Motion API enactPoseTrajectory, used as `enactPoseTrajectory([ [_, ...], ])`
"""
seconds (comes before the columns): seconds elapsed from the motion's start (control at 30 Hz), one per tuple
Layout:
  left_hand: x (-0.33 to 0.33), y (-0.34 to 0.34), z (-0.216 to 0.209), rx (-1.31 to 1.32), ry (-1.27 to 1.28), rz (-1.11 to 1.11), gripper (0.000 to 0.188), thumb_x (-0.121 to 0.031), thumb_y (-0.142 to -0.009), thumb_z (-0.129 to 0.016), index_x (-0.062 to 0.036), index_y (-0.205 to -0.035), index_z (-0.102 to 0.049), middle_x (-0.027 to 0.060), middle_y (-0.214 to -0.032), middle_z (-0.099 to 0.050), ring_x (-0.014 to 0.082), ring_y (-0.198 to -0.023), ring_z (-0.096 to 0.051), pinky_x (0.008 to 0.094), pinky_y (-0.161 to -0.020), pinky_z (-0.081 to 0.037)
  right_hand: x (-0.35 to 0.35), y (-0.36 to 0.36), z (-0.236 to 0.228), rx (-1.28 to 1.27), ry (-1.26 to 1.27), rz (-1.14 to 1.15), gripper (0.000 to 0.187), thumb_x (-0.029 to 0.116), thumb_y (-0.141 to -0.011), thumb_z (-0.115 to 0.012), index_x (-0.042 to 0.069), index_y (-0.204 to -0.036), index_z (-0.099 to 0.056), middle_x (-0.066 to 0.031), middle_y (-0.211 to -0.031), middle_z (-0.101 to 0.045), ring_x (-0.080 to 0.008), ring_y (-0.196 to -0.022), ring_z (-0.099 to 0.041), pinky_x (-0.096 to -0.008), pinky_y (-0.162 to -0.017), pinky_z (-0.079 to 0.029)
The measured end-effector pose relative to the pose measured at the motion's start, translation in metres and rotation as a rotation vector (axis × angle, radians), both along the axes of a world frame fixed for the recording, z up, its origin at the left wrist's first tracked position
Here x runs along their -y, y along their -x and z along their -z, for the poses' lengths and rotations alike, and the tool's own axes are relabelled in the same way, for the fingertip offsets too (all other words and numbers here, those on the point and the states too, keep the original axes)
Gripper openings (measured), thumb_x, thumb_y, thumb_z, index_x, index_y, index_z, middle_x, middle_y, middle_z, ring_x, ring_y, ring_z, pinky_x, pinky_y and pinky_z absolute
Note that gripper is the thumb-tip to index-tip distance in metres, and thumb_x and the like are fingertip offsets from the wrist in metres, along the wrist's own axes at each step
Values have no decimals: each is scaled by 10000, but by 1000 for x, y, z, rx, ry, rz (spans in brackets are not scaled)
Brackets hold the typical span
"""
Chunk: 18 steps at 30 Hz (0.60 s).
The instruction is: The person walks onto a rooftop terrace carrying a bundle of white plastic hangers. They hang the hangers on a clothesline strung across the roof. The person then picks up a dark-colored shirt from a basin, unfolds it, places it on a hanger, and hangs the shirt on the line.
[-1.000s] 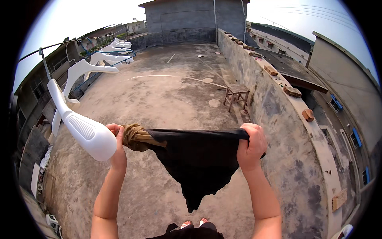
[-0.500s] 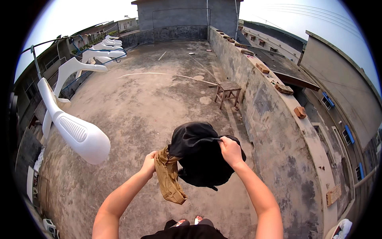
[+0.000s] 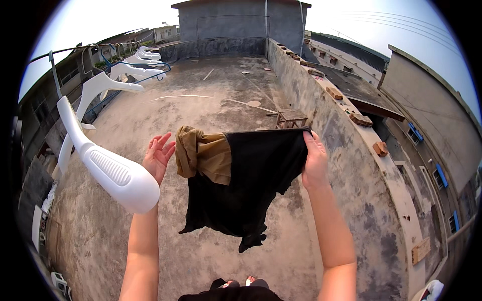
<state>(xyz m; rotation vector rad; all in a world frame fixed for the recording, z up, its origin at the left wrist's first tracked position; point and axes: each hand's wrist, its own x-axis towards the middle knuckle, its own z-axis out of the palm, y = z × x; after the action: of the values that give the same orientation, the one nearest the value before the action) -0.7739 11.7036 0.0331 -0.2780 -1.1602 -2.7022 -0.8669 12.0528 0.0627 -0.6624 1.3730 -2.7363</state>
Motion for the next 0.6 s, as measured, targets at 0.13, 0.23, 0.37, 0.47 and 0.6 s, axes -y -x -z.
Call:
enactPoseTrajectory([
  [0.13,9,-16,195,468,-37,88,449,-375,-896,-446,-98,-1250,-450,83,-1186,-546,230,-1072,-519,350,-947,-373,20,-10,-49,80,135,-63,198,192,-913,-464,35,-998,-549,-58,-944,-620,-162,-869,-596,-298,-805,-469],
  [0.23,-51,-33,235,707,49,477,576,-505,-869,-443,-60,-1234,-478,74,-1151,-569,201,-1072,-519,343,-931,-392,20,-8,-52,143,106,-18,173,174,-913,-463,37,-984,-542,-46,-923,-612,-143,-854,-587,-285,-789,-463],
  [0.37,-67,-37,241,652,613,415,321,-170,-791,-668,-27,-1068,-594,49,-963,-619,134,-890,-566,273,-807,-439,-32,-8,-21,117,-25,160,148,171,-912,-463,53,-956,-541,-33,-883,-599,-139,-821,-574,-293,-753,-459],
  [0.47,-31,-45,235,706,595,215,198,-164,-806,-649,-24,-946,-643,30,-820,-638,105,-727,-583,242,-669,-459,-96,1,29,206,-67,283,120,163,-894,-485,66,-914,-552,-14,-868,-593,-128,-816,-562,-275,-753,-445],
  [0.6,12,-49,218,606,654,10,223,-193,-840,-608,0,-943,-649,26,-817,-639,97,-724,-577,225,-659,-451,-152,-12,72,201,-316,447,124,147,-882,-497,35,-874,-550,2,-791,-581,-103,-712,-543,-250,-689,-437],
])
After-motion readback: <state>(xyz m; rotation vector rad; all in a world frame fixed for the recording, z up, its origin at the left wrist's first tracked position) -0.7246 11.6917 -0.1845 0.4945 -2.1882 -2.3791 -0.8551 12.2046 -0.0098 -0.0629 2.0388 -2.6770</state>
